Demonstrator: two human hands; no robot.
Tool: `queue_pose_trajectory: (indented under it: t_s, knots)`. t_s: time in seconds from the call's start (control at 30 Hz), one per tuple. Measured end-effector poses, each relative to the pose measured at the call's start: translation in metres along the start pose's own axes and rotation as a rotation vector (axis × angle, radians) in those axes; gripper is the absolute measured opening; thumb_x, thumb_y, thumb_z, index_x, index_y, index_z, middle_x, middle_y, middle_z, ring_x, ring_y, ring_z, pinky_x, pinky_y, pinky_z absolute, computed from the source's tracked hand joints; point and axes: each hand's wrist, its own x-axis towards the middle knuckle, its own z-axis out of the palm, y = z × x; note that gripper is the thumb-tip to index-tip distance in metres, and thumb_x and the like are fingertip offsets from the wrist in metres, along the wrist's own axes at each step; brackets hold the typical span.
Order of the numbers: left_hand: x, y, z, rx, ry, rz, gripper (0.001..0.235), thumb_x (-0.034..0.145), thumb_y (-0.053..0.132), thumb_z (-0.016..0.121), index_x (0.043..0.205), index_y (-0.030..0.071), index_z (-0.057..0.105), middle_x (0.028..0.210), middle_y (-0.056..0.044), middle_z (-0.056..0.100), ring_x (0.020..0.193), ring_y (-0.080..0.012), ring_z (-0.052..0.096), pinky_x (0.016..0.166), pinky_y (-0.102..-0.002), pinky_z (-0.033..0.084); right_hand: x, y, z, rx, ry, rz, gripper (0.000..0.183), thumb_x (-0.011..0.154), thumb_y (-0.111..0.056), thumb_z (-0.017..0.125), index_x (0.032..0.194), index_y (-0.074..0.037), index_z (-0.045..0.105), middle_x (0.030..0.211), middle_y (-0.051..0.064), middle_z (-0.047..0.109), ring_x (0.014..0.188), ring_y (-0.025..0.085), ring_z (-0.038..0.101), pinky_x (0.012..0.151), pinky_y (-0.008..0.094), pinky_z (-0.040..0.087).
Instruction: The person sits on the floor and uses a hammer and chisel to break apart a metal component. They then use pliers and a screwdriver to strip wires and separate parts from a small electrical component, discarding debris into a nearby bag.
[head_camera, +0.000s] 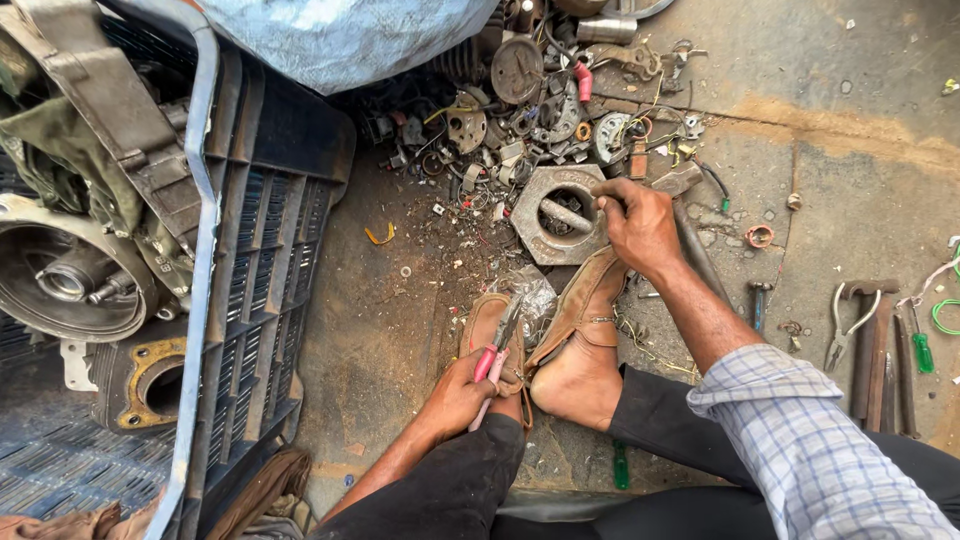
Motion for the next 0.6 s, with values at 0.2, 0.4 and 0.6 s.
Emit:
queue_pose_trajectory:
  t_s: [0.2,0.4,0.6]
  knots:
    - [0.003,-0.002,-0.002,-0.013,-0.011,-0.029,0.050,0.079,0.002,0.053,0.128,-0.003,0.063,0.106,-0.013,0.079,0.094,-0.0218,0.075,0.089,-0.036,0.057,0.001,0.007,0.010,0.015,0.004,-0.027,0.019,0.099,-0.005,0.061,0.114,-0.002,0.072,0.097,0.012,0.078,0.087,0.022,0.077,0.079,0.036,0.059]
    - [0.005,-0.006,-0.002,-0.048,-0.013,-0.061,0.051,0.079,0.001,0.052,0.129,-0.002,0.062,0.105,-0.013,0.078,0.091,-0.0206,0.075,0.086,-0.035,0.058,-0.005,0.018,0.014,-0.030,-0.002,-0.032,0.019,0.100,-0.008,0.063,0.116,-0.003,0.072,0.100,0.013,0.079,0.090,0.021,0.077,0.083,0.036,0.060]
    - [0.006,-0.007,-0.002,-0.054,0.003,-0.058,0.049,0.080,0.002,0.053,0.128,-0.003,0.063,0.105,-0.014,0.078,0.091,-0.0196,0.074,0.085,-0.034,0.059,-0.022,0.030,0.003,-0.093,-0.002,0.014,0.021,0.101,-0.014,0.065,0.118,-0.004,0.072,0.107,0.015,0.076,0.089,0.023,0.075,0.081,0.038,0.061]
